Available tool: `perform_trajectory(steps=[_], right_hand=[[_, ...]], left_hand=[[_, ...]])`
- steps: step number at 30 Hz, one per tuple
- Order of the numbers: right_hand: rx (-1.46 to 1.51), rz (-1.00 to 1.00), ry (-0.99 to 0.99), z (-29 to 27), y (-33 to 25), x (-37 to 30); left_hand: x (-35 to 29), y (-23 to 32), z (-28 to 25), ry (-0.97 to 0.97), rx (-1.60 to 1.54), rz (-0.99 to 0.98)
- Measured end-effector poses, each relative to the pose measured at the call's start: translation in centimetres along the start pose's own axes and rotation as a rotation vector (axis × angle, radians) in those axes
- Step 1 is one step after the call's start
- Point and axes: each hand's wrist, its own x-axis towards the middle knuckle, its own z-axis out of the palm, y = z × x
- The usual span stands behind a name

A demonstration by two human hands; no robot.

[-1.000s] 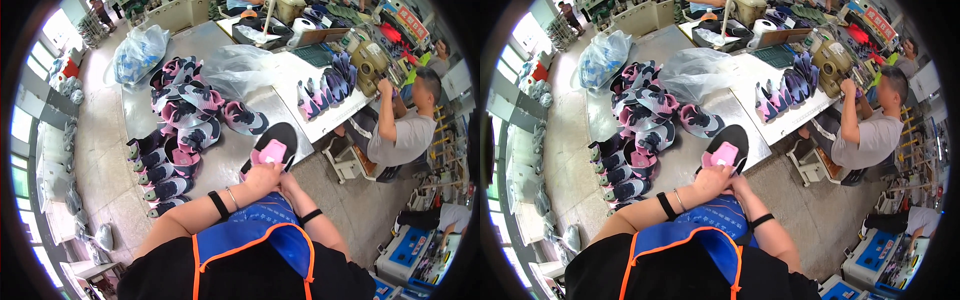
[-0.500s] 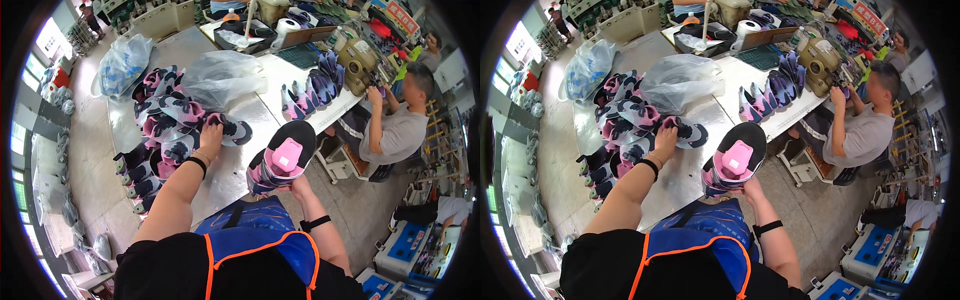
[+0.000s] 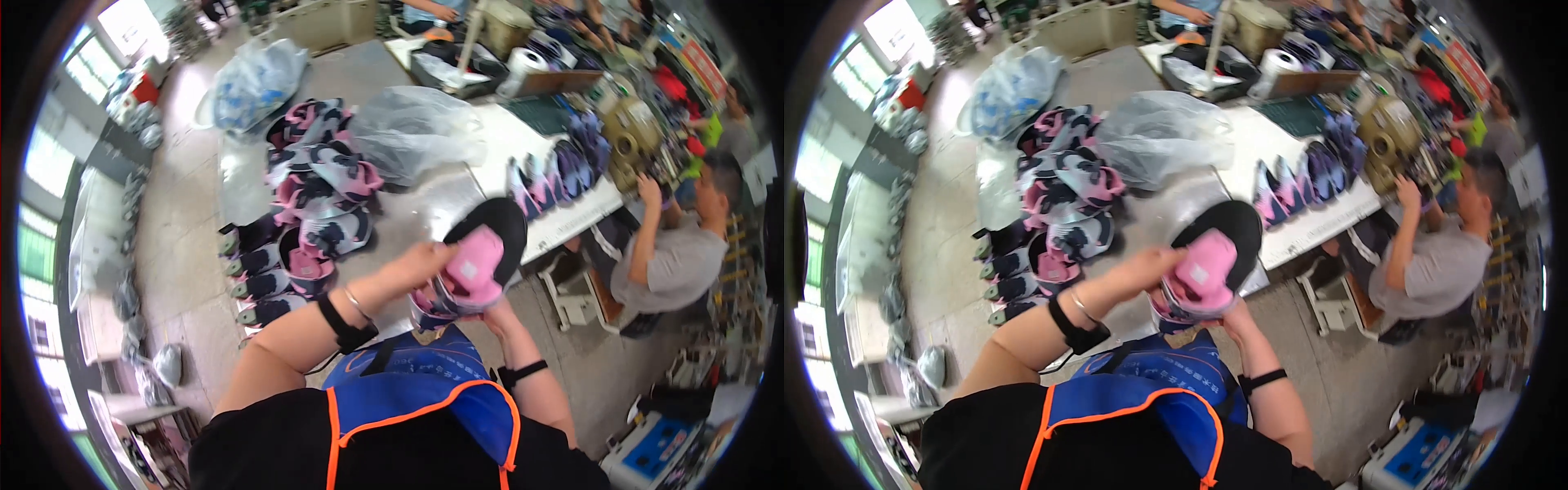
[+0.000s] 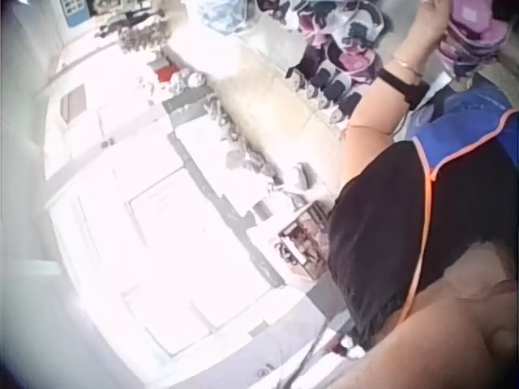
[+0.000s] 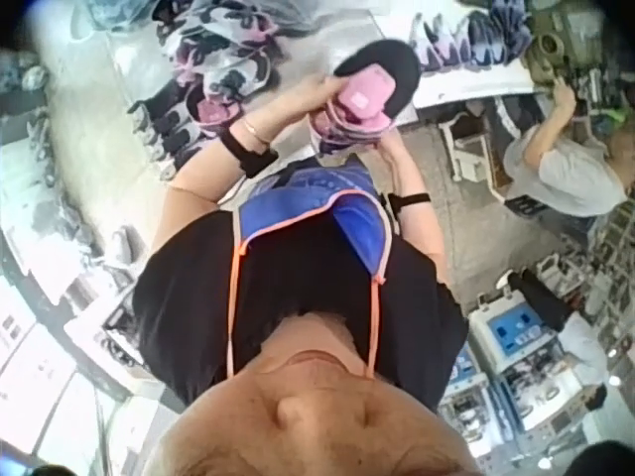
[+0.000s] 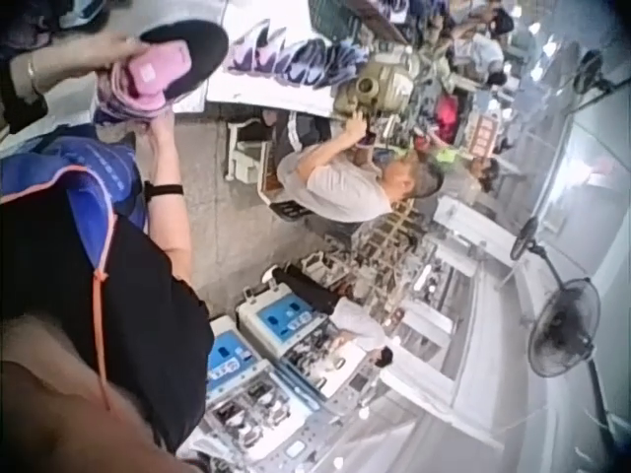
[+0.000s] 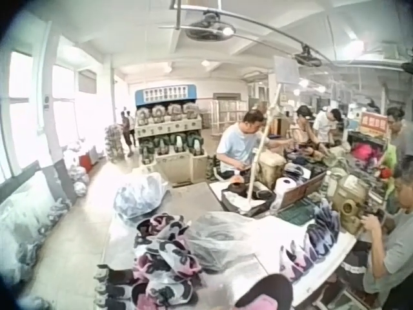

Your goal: Operating a lasting machine to shape and attach shoe uppers to lasts.

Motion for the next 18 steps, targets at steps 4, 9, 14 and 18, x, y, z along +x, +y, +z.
perform_trajectory(steps=[4, 9, 14, 18], right_hand=[[-0.022, -0.166, -0.005, 0.2, 3.2, -0.3], [0.150, -0.040, -0.048, 2.5, 3.0, -1.7], [0.189, -0.094, -0.030, 2.7, 3.1, -1.4], [0.268, -0.070, -0.042, 2.6, 3.4, -1.3]], left_hand=[[-0.7, -4.7, 0.3, 0.642, 0.837, 0.449], [-1.7, -3.2, -1.7, 0.556, 0.570, 0.237], [4.0, -2.8, -13.7, 1.224, 0.010, 0.383], [7.0, -2.0, -17.3, 1.358, 0.220, 0.050]])
